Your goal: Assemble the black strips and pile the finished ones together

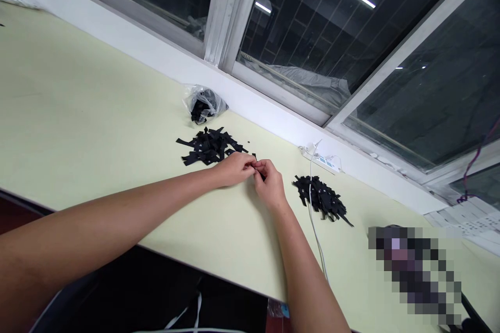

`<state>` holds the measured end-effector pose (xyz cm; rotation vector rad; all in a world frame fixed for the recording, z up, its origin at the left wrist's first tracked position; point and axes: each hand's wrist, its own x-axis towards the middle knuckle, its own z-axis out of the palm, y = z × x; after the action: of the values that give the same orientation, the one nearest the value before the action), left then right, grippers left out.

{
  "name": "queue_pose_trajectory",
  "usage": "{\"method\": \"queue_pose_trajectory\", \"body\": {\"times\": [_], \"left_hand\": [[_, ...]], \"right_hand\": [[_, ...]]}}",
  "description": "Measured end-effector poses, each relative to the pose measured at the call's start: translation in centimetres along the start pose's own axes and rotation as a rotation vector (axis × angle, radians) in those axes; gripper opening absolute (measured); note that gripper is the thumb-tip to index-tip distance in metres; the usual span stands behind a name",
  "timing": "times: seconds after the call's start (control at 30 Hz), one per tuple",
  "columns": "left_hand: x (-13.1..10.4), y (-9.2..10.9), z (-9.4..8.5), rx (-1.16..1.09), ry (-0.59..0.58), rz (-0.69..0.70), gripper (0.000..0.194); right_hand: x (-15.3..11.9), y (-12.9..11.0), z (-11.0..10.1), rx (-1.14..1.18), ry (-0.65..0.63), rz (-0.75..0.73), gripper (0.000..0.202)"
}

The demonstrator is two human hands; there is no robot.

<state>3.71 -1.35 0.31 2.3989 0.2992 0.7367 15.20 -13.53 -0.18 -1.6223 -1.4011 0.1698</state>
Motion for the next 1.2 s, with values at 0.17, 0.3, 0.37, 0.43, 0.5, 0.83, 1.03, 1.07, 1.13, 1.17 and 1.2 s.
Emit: {"method": "queue_pose_trajectory", "body": {"times": [0.17,0.3,0.37,0.43,0.5,0.83,1.03,1.07,1.13,1.17,1.2], "left_hand": [[0.1,-0.2,0.0,0.008,0.017,0.013,0.018],[0.3,-0.6,0.0,0.047,0.037,0.027,0.021],[0.3,-0.7,0.0,0.055,0.051,0.032,0.023],[0.3,-0.6,0.1,0.059,0.06,0.028,0.025],[0.3,-0.5,0.2,0.065,0.043,0.027,0.025],[0.2,-1.3,0.7,0.081,-0.043,0.044,0.024],[0.3,-1.3,1.0,0.094,-0.016,0.072,0.025],[0.4,-1.3,1.0,0.095,-0.012,0.075,0.025],[0.5,-1.2,0.8,0.086,0.007,0.068,0.025],[0.5,-1.2,0.7,0.077,0.022,0.058,0.026],[0.5,-1.2,0.6,0.068,0.035,0.048,0.026]], "right_hand": [[0.1,0.1,0.4,0.063,-0.001,0.029,0.017],[0.1,0.2,0.5,0.045,0.006,0.038,0.016],[0.1,0.3,0.5,0.021,0.012,0.042,0.016],[0.2,0.6,0.3,-0.004,0.021,0.065,0.019],[0.2,0.8,0.2,-0.026,0.028,0.104,0.022],[0.3,1.1,-0.6,-0.086,0.068,0.21,0.02],[0.3,0.7,-1.3,-0.175,-0.004,0.171,0.018],[0.3,0.7,-1.4,-0.202,-0.005,0.168,0.018],[0.3,1.0,-1.6,-0.275,0.006,0.164,0.019],[0.3,1.3,-1.7,-0.317,0.021,0.165,0.019],[0.3,1.6,-1.9,-0.356,0.043,0.171,0.019]]}}
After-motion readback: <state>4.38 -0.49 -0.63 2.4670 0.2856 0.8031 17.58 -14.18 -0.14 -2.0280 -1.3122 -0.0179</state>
